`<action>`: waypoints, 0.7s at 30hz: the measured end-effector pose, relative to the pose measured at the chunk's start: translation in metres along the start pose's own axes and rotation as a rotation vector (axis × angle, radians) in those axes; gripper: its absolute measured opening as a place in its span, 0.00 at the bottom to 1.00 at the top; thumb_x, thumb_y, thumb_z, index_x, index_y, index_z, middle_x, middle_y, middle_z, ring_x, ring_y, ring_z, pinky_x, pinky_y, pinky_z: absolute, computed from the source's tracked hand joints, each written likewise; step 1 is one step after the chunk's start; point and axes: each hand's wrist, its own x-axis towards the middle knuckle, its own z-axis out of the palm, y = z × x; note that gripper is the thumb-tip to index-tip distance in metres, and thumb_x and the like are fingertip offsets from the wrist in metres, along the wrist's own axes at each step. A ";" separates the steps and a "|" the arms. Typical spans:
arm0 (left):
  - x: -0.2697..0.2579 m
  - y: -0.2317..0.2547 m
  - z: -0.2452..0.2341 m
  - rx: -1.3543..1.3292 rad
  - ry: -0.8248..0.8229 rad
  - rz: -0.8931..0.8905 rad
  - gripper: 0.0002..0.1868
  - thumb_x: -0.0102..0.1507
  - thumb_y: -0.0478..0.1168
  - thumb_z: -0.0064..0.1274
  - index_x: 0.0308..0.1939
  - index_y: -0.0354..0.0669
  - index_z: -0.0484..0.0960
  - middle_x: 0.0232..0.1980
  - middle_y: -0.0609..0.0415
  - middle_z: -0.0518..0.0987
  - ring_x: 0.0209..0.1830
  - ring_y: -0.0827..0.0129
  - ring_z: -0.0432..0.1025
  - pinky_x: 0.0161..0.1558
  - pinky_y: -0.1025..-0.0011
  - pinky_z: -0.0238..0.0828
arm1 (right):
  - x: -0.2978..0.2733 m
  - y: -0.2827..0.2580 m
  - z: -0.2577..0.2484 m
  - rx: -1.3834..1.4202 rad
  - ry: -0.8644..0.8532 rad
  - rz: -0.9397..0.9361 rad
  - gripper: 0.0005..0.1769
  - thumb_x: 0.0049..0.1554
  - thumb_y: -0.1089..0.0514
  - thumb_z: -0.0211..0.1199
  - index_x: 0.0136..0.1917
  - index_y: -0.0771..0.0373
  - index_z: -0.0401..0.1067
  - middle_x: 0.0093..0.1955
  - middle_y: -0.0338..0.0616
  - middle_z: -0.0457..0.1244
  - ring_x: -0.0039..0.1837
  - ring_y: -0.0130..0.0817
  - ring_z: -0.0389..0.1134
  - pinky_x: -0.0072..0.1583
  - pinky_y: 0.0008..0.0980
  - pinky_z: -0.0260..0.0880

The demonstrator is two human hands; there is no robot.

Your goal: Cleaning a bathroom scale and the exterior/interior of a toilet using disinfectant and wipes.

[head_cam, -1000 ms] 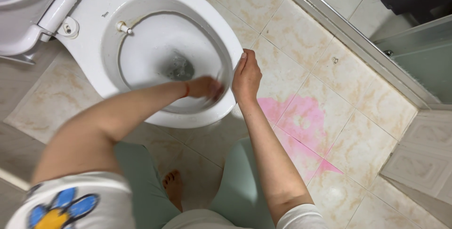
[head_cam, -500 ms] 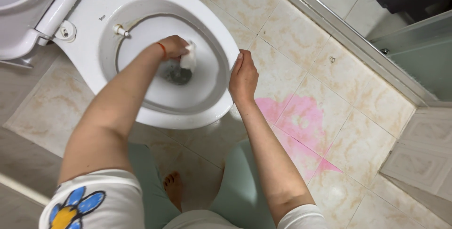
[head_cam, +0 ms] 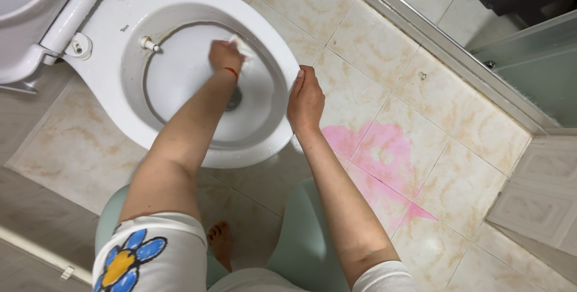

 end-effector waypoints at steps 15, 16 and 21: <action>0.034 -0.038 0.023 -0.814 0.025 0.175 0.08 0.65 0.31 0.54 0.47 0.39 0.83 0.46 0.52 0.81 0.46 0.68 0.77 0.52 0.71 0.77 | 0.000 0.004 0.004 0.019 0.028 -0.057 0.15 0.70 0.54 0.43 0.57 0.62 0.68 0.48 0.56 0.70 0.48 0.57 0.71 0.49 0.50 0.69; 0.025 -0.012 0.009 -0.703 0.117 0.083 0.08 0.66 0.33 0.57 0.47 0.43 0.88 0.46 0.55 0.85 0.43 0.71 0.79 0.49 0.70 0.80 | -0.001 0.004 0.004 0.015 0.031 -0.061 0.14 0.70 0.54 0.43 0.57 0.62 0.68 0.48 0.57 0.70 0.48 0.58 0.71 0.49 0.51 0.68; -0.046 -0.036 0.008 -0.729 -0.490 0.175 0.11 0.60 0.26 0.53 0.44 0.40 0.86 0.41 0.54 0.86 0.40 0.71 0.80 0.46 0.70 0.80 | 0.001 -0.001 0.003 0.039 -0.004 -0.024 0.14 0.70 0.54 0.43 0.57 0.60 0.68 0.48 0.56 0.70 0.49 0.58 0.71 0.50 0.52 0.68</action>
